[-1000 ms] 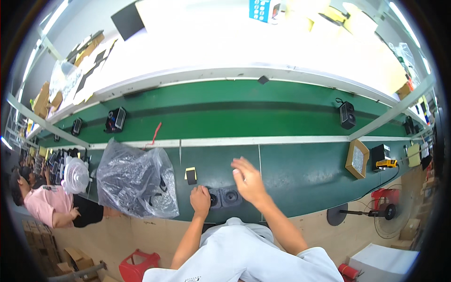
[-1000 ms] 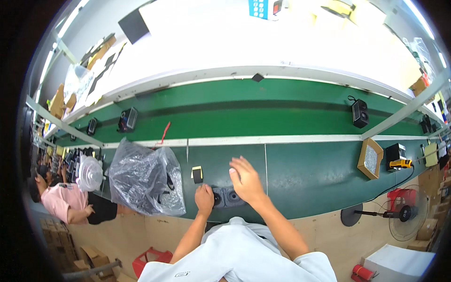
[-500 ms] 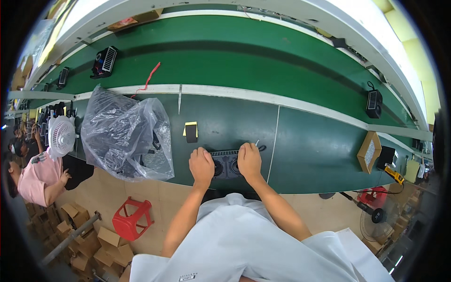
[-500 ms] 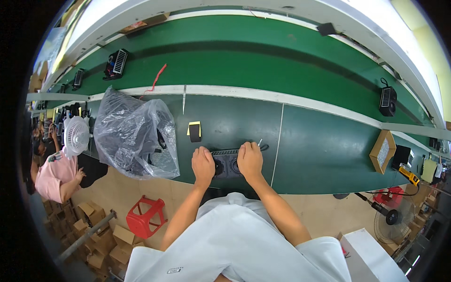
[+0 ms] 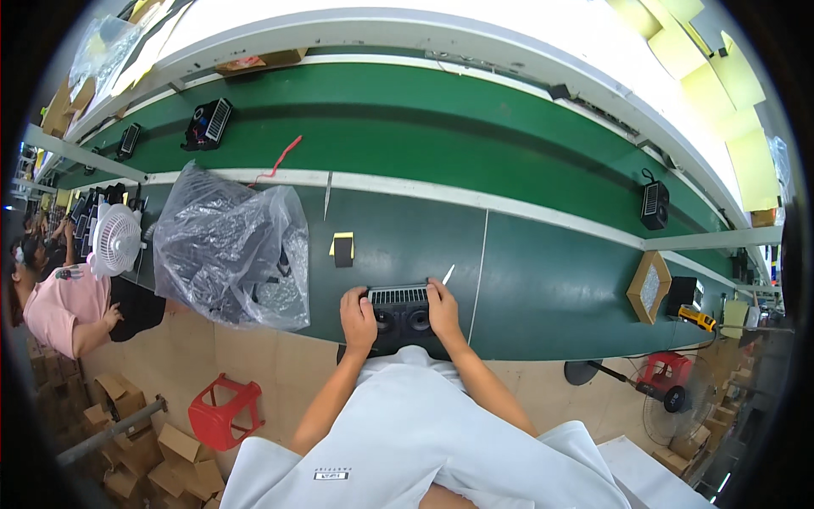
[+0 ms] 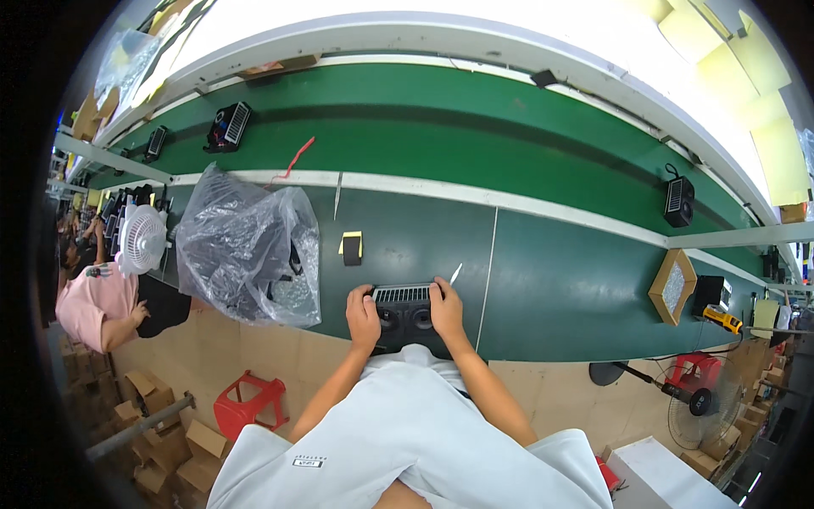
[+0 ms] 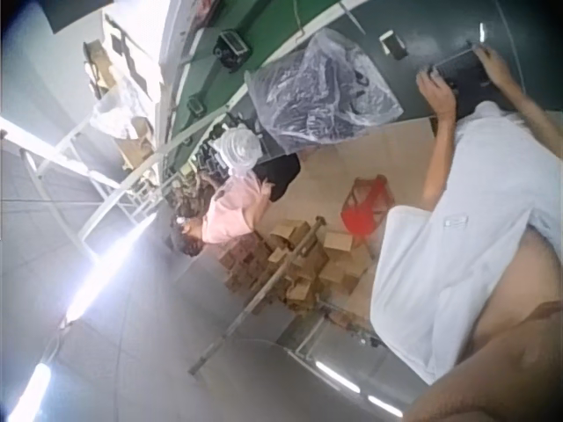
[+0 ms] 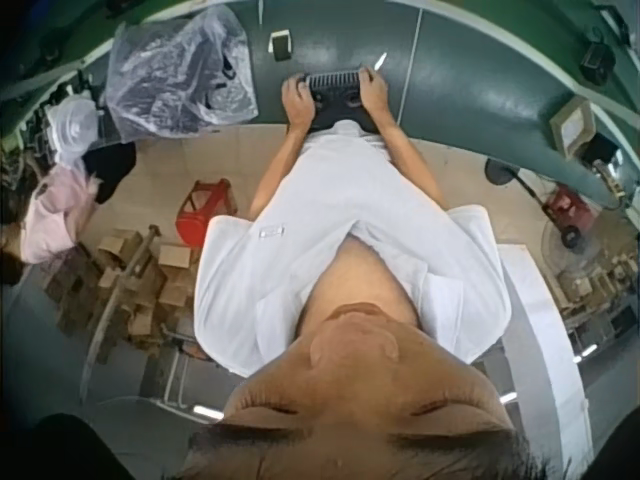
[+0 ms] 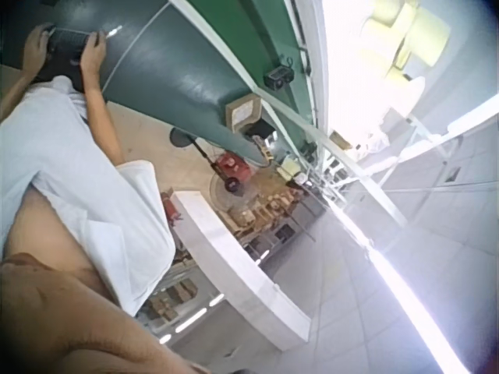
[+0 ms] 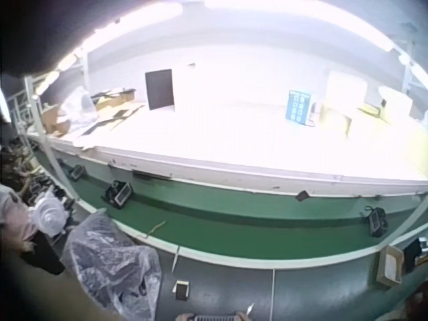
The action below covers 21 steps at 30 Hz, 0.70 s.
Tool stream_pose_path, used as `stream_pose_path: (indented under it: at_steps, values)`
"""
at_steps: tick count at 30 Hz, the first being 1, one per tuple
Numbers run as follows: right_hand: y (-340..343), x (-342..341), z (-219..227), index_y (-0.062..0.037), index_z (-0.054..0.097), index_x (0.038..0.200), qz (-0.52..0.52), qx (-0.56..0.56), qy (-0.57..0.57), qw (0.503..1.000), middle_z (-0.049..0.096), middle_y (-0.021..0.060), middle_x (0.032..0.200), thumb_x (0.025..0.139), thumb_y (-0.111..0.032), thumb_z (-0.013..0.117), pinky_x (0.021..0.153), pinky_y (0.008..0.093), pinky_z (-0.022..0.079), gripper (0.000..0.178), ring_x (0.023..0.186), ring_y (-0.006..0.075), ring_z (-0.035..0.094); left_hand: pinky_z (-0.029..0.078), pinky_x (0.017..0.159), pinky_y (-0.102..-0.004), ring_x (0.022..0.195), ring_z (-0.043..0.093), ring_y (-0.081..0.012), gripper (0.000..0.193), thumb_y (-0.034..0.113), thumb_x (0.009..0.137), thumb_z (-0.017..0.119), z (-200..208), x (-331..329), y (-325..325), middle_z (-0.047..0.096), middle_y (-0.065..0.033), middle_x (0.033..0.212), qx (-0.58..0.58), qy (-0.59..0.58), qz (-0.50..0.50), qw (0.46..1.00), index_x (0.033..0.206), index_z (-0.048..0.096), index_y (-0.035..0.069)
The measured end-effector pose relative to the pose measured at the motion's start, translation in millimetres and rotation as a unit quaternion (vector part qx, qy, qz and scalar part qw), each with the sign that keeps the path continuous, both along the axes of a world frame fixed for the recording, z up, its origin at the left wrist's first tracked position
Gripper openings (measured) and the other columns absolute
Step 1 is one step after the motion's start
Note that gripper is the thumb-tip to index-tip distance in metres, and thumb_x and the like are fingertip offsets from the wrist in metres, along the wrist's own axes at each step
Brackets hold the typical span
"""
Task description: Assembling and checking the internal components and wiring of an electronic speaker housing.
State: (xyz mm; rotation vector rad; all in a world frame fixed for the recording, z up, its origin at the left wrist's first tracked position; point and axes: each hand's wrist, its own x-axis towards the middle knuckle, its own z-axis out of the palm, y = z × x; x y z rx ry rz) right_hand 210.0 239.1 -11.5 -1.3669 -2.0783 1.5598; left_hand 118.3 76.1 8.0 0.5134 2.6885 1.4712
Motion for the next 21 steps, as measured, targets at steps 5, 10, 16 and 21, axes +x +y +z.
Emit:
stream_pose_path:
  at_steps: [5,10,16,21]
  values:
    - [-2.4,6.0,8.4,0.0022,0.063,0.117,0.034,0.017,0.094,0.995,0.067,0.0227,0.108,0.092,-0.017,0.053,0.093,0.0396,0.047,0.033,0.101,0.0361,0.064,0.036,0.107,-0.0327,0.125,0.053,-0.0300,0.043,0.019,0.100,0.039,-22.2,2.1,-18.4,0.058,-0.0195,0.133,0.149,-0.256,0.002,0.955,0.134,0.052,-0.005]
    - [-3.6,15.5,11.8,0.0011,0.061,0.121,0.071,0.064,0.181,0.979,0.065,0.0232,0.112,0.088,-0.009,0.049,0.094,0.0411,0.046,0.036,0.104,0.0366,0.062,0.042,0.097,-0.0346,0.108,0.058,-0.0278,0.043,0.024,0.099,0.036,-9.2,5.6,-21.6,0.063,-0.0184,0.115,0.141,-0.186,-0.002,0.972,0.124,0.056,-0.005]
    - [2.2,4.5,83.3,0.0030,0.058,0.124,0.111,0.122,0.253,0.953,0.063,0.0227,0.110,0.084,-0.008,0.046,0.094,0.0406,0.045,0.043,0.102,0.0363,0.060,0.045,0.086,-0.0341,0.092,0.059,-0.0250,0.050,0.035,0.096,0.032,65.5,-1.3,-19.1,0.063,-0.0159,0.098,0.204,-0.089,0.003,0.975,0.112,0.058,-0.005]
    - [7.7,-1.4,144.8,0.0038,0.055,0.128,0.154,0.122,0.307,0.931,0.059,0.0223,0.113,0.085,-0.011,0.047,0.096,0.0397,0.043,0.047,0.104,0.0363,0.056,0.045,0.088,-0.0338,0.097,0.059,-0.0235,0.059,0.044,0.096,0.031,95.9,-2.4,-20.8,0.062,-0.0153,0.105,0.256,-0.052,-0.006,0.965,0.116,0.057,-0.005]
